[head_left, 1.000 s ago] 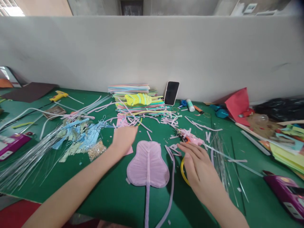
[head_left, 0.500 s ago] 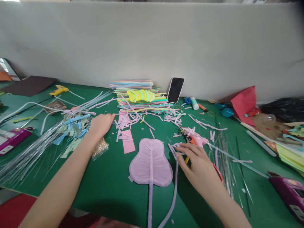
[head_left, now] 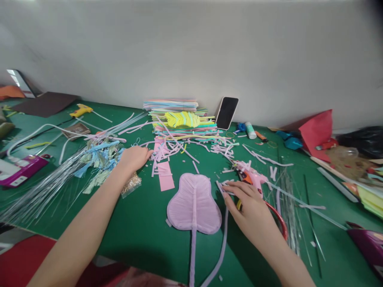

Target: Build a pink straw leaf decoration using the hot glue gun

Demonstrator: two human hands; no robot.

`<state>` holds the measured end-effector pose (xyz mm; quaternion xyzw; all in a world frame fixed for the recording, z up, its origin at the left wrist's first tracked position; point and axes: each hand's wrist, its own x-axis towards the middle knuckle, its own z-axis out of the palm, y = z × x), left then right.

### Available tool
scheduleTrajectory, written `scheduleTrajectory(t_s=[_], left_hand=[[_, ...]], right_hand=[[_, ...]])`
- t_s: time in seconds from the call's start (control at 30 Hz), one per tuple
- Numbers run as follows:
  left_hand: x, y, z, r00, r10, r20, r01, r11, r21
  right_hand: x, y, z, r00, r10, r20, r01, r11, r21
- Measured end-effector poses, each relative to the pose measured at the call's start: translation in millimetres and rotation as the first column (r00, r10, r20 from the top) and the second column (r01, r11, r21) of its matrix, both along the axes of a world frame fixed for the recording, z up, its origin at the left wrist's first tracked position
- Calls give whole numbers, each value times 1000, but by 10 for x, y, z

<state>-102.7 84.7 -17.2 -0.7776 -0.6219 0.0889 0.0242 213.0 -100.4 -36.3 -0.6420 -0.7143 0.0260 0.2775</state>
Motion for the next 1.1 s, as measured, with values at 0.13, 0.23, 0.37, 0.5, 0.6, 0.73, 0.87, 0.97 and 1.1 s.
scheduleTrajectory(t_s=[0.13, 0.23, 0.37, 0.5, 0.6, 0.73, 0.87, 0.97, 1.1], left_hand=[[-18, -11, 24, 999, 8, 33, -9, 999, 43], [19, -61, 74, 996, -17, 82, 8, 993, 118], [206, -205, 101, 976, -131, 175, 93, 974, 208], [530, -429, 39, 908, -349, 230, 297, 926, 231], [741, -599, -42, 810, -530, 252, 485, 846, 221], [851, -718, -165, 686, -675, 271, 643, 737, 207], [840, -702, -264, 651, -698, 297, 668, 713, 210], [821, -675, -272, 654, -682, 328, 654, 727, 208], [799, -682, -215, 694, -611, 380, 583, 787, 200]], right_hand=[[-12, 2, 2, 1000, 1, -7, -1, 1000, -1], [-27, 1, -7, 1000, 10, -17, -10, 1000, -7], [-81, -2, -25, 998, 44, -34, -45, 999, -31], [-191, 3, -32, 992, 118, -47, -122, 988, -98], [-260, 15, -45, 986, 164, -26, -166, 974, -154], [-268, 26, -80, 987, 161, -14, -161, 973, -166], [-248, 20, -127, 990, 138, -10, -138, 981, -133], [-264, 7, -161, 995, 101, -7, -101, 988, -117], [-299, -10, -170, 996, 75, -51, -81, 988, -129]])
